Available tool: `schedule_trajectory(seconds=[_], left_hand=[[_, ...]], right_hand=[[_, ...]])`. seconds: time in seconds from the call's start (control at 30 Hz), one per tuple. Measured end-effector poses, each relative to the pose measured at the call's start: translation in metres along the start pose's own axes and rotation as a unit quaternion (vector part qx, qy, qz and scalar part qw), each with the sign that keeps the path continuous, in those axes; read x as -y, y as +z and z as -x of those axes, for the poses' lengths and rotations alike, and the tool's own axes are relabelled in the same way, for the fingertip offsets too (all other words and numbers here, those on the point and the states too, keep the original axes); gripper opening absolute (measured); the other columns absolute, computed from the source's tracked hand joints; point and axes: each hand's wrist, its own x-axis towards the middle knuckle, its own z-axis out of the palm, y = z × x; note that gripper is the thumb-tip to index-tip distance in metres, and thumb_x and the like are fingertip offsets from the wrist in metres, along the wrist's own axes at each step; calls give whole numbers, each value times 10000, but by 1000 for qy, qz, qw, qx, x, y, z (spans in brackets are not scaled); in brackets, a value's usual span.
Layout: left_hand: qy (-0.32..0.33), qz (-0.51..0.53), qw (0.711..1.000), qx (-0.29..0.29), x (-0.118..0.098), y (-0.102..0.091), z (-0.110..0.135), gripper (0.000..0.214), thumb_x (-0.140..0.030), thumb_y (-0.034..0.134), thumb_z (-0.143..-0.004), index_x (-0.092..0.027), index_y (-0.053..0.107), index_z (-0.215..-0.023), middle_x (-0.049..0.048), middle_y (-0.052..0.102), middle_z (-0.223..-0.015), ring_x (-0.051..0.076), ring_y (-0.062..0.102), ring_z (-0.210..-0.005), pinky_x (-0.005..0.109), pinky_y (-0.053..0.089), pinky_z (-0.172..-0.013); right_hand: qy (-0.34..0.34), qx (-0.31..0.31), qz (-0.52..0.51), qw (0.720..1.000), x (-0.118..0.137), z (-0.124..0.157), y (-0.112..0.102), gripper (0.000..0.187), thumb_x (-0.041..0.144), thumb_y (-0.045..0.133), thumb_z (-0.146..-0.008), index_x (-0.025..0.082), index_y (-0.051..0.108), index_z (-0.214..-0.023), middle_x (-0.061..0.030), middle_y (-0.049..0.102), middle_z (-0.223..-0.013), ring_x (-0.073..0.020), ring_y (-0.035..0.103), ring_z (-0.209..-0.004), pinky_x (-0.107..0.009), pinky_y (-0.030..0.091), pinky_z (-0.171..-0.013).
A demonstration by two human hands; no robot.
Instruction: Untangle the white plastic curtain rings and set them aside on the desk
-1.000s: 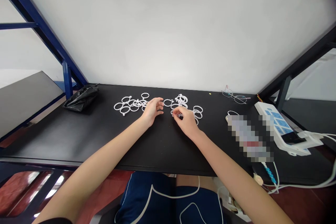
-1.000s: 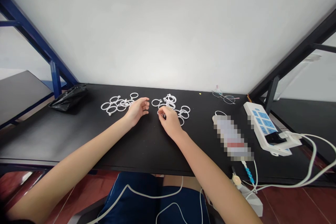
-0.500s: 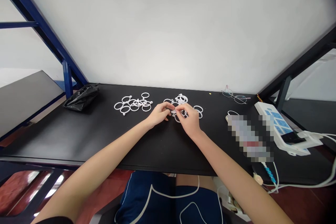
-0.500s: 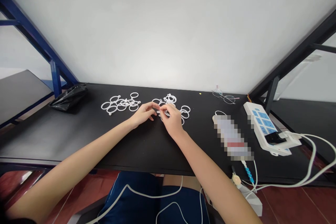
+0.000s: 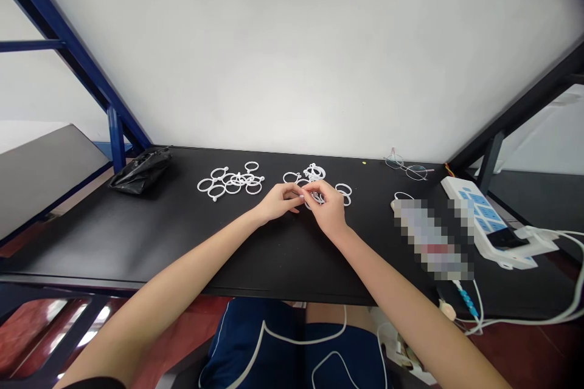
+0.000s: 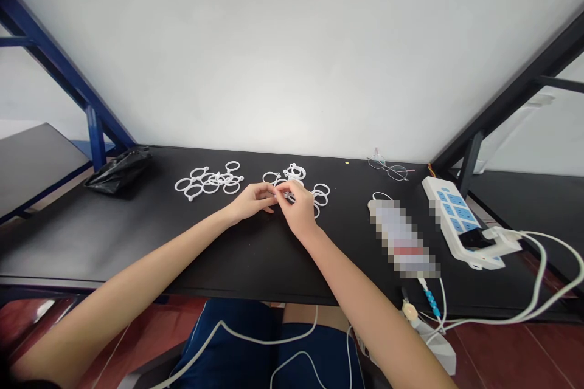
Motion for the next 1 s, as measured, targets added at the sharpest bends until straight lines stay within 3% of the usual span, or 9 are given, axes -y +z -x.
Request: schedule_trajectory(seconds=[0.17, 0.47, 0.8, 1.0], left_hand=[[5, 26, 999, -29, -4, 1, 1, 325, -439, 710, -780, -151, 607, -890, 65, 673, -855, 200, 657, -901, 278, 580, -655], [25, 89, 993, -77, -10, -1, 1, 349, -458, 713, -771, -157, 595, -902, 45, 661, -841, 145, 642, -755, 253, 565, -599], [53, 133, 986, -88, -13, -3, 2, 312, -425, 697, -799, -158, 609, -934, 46, 663, -820, 139, 643, -738, 255, 567, -619], [69, 150, 983, -84, -13, -4, 1, 295, -412, 689, -809, -155, 607, -928, 49, 668, -813, 141, 642, -688, 247, 549, -570]], right_hand=[[46, -27, -21, 998, 1, -1, -1, 96, 291, 563, -901, 214, 617, -879, -43, 712, -864, -199, 686, -823, -348, 548, -783], [89, -34, -75, 993, -7, 1, 0, 171, 337, 491, -945, 220, 552, -1053, -95, 709, -965, -235, 703, -936, -395, 568, -820], [99, 6, -60, 993, -7, 1, 1, 239, 189, 545, -840, 213, 521, -1077, -83, 722, -978, -205, 701, -851, -396, 569, -806], [100, 23, -47, 994, -6, 0, 3, 258, 196, 617, -782, 216, 541, -1028, -74, 726, -965, -213, 704, -827, -402, 574, -785]])
